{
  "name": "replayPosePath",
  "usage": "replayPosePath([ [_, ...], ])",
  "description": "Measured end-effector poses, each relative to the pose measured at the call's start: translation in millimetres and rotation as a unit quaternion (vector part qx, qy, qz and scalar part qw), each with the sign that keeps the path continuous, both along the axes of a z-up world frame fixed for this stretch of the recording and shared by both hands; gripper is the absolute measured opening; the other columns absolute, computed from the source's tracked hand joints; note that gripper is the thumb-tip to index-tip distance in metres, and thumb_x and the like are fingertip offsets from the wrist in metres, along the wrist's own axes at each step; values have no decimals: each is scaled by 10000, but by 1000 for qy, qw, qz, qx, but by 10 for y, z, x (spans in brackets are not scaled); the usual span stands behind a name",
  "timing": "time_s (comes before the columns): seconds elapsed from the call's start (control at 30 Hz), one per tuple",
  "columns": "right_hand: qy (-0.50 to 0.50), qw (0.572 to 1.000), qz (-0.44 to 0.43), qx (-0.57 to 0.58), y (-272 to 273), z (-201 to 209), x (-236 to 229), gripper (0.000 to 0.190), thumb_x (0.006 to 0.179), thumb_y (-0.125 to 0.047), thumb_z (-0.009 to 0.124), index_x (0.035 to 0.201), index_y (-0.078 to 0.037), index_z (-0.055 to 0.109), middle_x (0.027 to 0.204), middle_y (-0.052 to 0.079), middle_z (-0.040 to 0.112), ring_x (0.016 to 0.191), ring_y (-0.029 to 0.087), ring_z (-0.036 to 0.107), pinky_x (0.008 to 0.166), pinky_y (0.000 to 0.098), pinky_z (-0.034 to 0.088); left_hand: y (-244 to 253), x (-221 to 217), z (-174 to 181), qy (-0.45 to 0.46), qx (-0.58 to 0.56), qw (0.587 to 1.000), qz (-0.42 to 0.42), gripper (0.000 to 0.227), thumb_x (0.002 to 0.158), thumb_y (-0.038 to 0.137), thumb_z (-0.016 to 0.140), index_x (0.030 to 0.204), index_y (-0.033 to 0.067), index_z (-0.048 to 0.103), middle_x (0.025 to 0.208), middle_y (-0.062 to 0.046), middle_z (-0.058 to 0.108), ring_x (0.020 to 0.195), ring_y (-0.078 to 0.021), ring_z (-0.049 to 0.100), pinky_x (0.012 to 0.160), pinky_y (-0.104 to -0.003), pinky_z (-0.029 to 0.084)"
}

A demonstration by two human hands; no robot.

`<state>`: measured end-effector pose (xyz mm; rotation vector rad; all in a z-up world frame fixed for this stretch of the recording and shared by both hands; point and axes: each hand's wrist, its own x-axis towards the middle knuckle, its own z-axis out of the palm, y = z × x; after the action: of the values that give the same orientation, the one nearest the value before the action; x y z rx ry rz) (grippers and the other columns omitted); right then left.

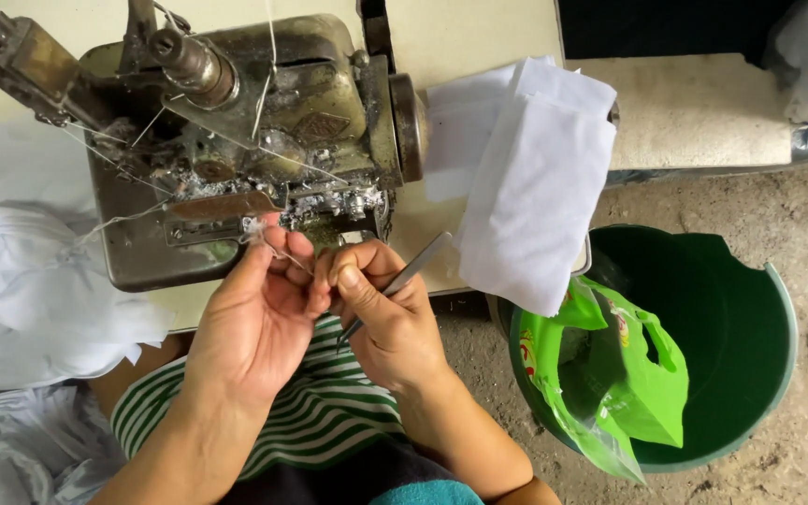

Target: The person threads an industrial sewing machine using a pair of tweezers to pull the thread through various guides and needles.

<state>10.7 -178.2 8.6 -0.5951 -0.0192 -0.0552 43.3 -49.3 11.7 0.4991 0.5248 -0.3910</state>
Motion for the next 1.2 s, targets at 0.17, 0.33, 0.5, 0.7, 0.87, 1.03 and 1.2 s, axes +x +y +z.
replayPosePath([
  [0.17,-36,999,24,-2,-31,68,-107,126,1056,-141,586,966,-57,557,869,90,599,798,191,572,784,323,466,-83,-116,90,9,56,998,19,175,1021,172,617,1160,73,657,822,-73,736,613,-188,652,486,-297,554],
  [0.33,-81,993,88,11,-223,324,-380,200,1046,-214,617,939,-56,559,854,153,649,818,256,595,872,439,477,116,-595,573,-318,108,938,-81,182,1108,146,532,1227,60,639,725,-73,483,594,-215,441,574,-340,440],
  [0.5,13,992,97,-78,-186,-37,-259,295,1118,-315,520,1195,-50,622,646,30,511,536,106,452,477,248,315,659,-648,612,-436,279,817,-256,150,916,106,694,1017,16,760,664,-82,718,572,-183,648,940,-444,598],
  [0.7,229,952,146,141,349,-144,220,311,1130,-153,426,1372,-30,577,797,0,637,494,71,332,441,233,245,1488,-821,481,-496,430,661,-363,285,862,316,769,1100,161,796,912,-8,895,838,-164,922,714,-222,732],
  [0.87,288,933,108,187,647,-206,474,112,1016,-154,642,906,-149,621,721,-53,529,493,44,311,457,205,242,1329,-889,379,-480,523,621,-331,233,832,158,731,1046,167,822,930,18,837,755,-43,847,686,-156,672],
  [1.03,321,922,84,202,789,-211,559,266,1035,-109,570,779,-166,523,537,-57,278,451,60,241,423,216,208,1169,-878,348,-469,538,625,-316,184,822,214,760,994,182,820,898,49,914,949,-22,828,854,-152,660],
  [1.2,352,918,41,181,858,-170,606,272,980,-36,580,743,-160,531,484,-59,326,417,36,260,395,206,180,1136,-900,334,-404,408,776,-260,196,890,70,672,1045,21,782,874,-127,826,647,-171,695,626,-279,714],
])
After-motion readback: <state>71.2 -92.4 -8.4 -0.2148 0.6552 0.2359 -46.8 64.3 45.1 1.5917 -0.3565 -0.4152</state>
